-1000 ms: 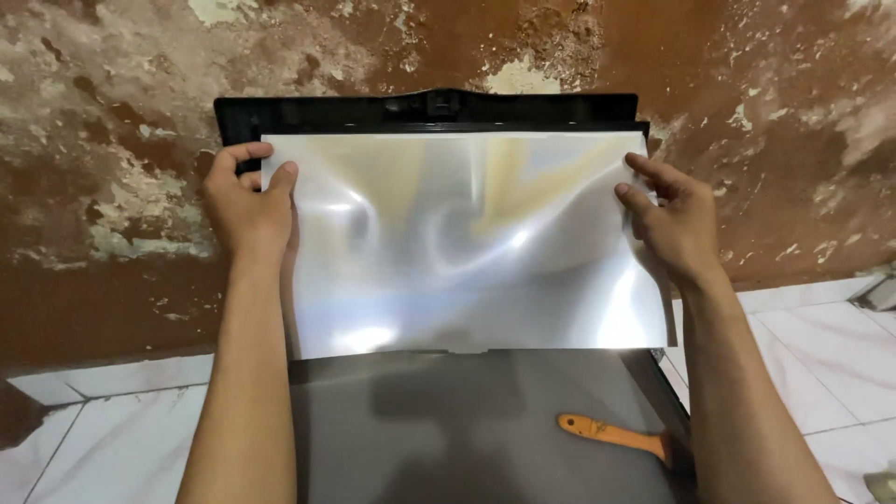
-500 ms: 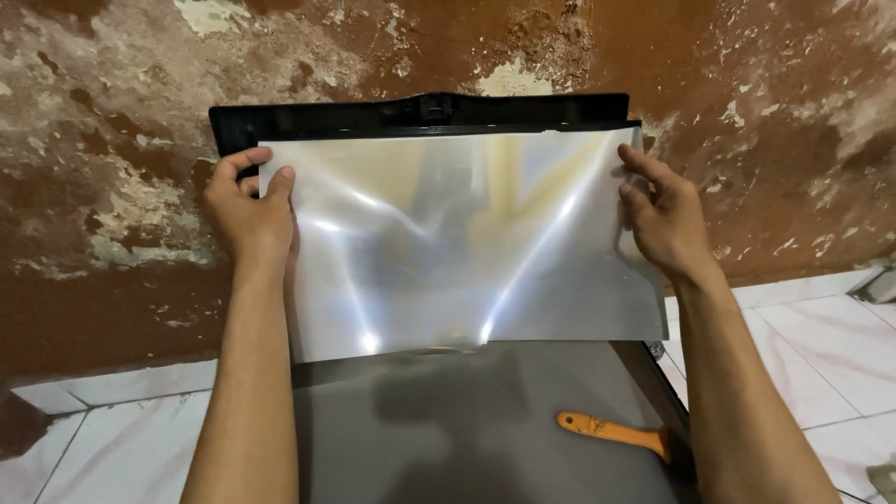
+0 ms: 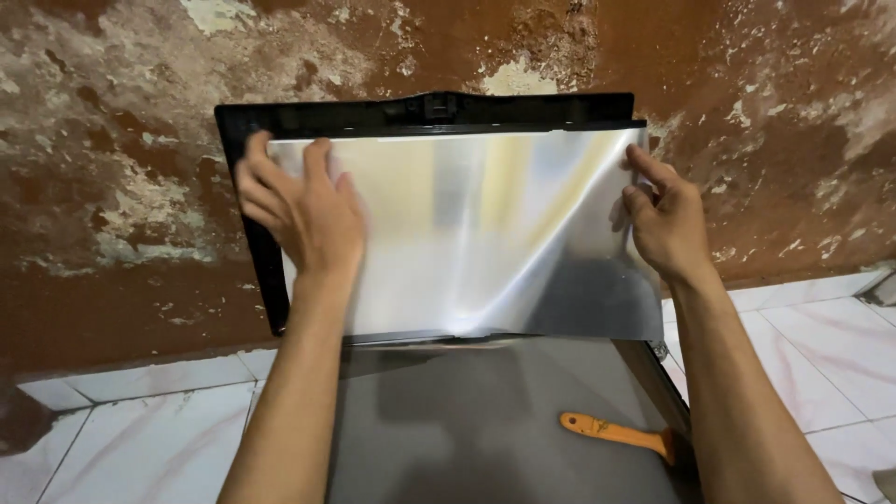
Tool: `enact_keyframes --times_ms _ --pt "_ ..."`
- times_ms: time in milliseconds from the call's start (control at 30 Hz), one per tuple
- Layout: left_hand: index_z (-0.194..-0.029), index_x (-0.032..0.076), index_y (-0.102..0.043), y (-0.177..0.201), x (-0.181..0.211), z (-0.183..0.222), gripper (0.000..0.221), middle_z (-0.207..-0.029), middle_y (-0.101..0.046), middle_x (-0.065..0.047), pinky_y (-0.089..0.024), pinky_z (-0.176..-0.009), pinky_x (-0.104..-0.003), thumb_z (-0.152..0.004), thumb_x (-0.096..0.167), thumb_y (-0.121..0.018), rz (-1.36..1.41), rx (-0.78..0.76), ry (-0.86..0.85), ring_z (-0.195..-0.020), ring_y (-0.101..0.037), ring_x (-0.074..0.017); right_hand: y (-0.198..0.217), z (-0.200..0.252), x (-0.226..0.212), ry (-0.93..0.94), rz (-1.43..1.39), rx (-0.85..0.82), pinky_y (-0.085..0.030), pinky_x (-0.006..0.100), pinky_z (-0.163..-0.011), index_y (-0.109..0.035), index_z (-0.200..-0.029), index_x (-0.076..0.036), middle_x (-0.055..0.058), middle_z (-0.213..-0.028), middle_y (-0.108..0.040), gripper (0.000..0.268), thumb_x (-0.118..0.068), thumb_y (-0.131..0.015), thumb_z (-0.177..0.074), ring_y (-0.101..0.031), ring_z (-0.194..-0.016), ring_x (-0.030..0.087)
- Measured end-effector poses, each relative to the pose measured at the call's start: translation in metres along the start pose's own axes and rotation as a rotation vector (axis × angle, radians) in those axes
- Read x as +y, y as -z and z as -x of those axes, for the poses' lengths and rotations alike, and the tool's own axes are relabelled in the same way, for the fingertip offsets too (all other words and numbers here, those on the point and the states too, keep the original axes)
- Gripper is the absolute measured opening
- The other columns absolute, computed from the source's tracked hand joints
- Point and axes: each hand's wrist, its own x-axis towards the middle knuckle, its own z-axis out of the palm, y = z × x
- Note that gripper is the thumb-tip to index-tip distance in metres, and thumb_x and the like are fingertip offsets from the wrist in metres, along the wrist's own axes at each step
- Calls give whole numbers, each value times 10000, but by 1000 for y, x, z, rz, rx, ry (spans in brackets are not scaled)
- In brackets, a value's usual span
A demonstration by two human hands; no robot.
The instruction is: The person works on the floor fitting a white diffuser panel into the open frame of a light fixture, pressing it along the edges and using a utility knife to trim and seat it. They then lift out a translucent sheet from the frame, position a new reflective diffuser sheet over the panel, and smooth and press it into place with both hands.
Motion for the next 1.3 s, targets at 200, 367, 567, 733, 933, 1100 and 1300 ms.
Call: enact_keyframes --times_ms 200,367,567,733,933,1100,1300 --pt "-1226 54 -699 -33 7 14 456 -1218 -582 -155 -475 -885 -485 -782 116 -781 95 13 -281 -1146 -531 -380 6 -5 21 -20 -1 -3 -494 465 -990 -499 -1485 30 296 -1362 -541 521 150 -533 -979 -568 -1230 428" --pt "-1343 71 -652 -3 43 27 676 -1445 -444 -272 -285 -1081 -623 -778 408 -811 212 -164 -326 -1335 -350 -543 4 -4 16 -35 1 7 -482 496 -1022 -503 -1480 33 311 -1362 -538 520 151 -531 -974 -535 -1262 453" --pt "-1590 191 -359 6 50 31 1178 -1630 -47 -349 41 -1187 -686 -651 791 -737 207 -509 -256 -1468 31 -614 -1 0 -7 -50 20 2 -478 513 -1021 -551 -1454 -14 315 -1359 -558 519 149 -543 -962 -529 -1278 451" --pt "-1624 265 -276 5 52 27 1194 -1643 51 -319 91 -1186 -676 -656 734 -794 160 -598 -223 -1481 91 -578 3 -4 -1 -103 94 11 -476 506 -1026 -639 -1397 -99 285 -1315 -611 481 114 -560 -973 -564 -1258 415" --pt "-1622 303 -270 9 57 25 1164 -1640 52 -323 97 -1181 -683 -671 744 -777 139 -610 -219 -1480 83 -580 4 -2 -19 -138 251 -91 -398 562 -1068 -583 -1474 -187 279 -1404 -554 627 -117 -790 -886 -473 -1350 473" --pt "-1605 333 -308 14 59 19 1123 -1617 92 -348 65 -1158 -734 -675 808 -721 160 -673 -218 -1457 82 -621 15 -7 -18 -279 46 -114 -519 335 -567 -594 -1470 -164 352 -1155 -614 638 -78 -805 -873 -629 -805 263" --pt "-1603 254 -368 -17 46 29 1114 -1548 155 -381 30 -1049 -835 -724 823 -747 178 -525 -330 -1362 185 -667 17 -15 -54 -534 115 -83 -405 243 -515 -629 -1437 -115 56 -756 -575 634 -54 -782 -825 -464 -541 107"
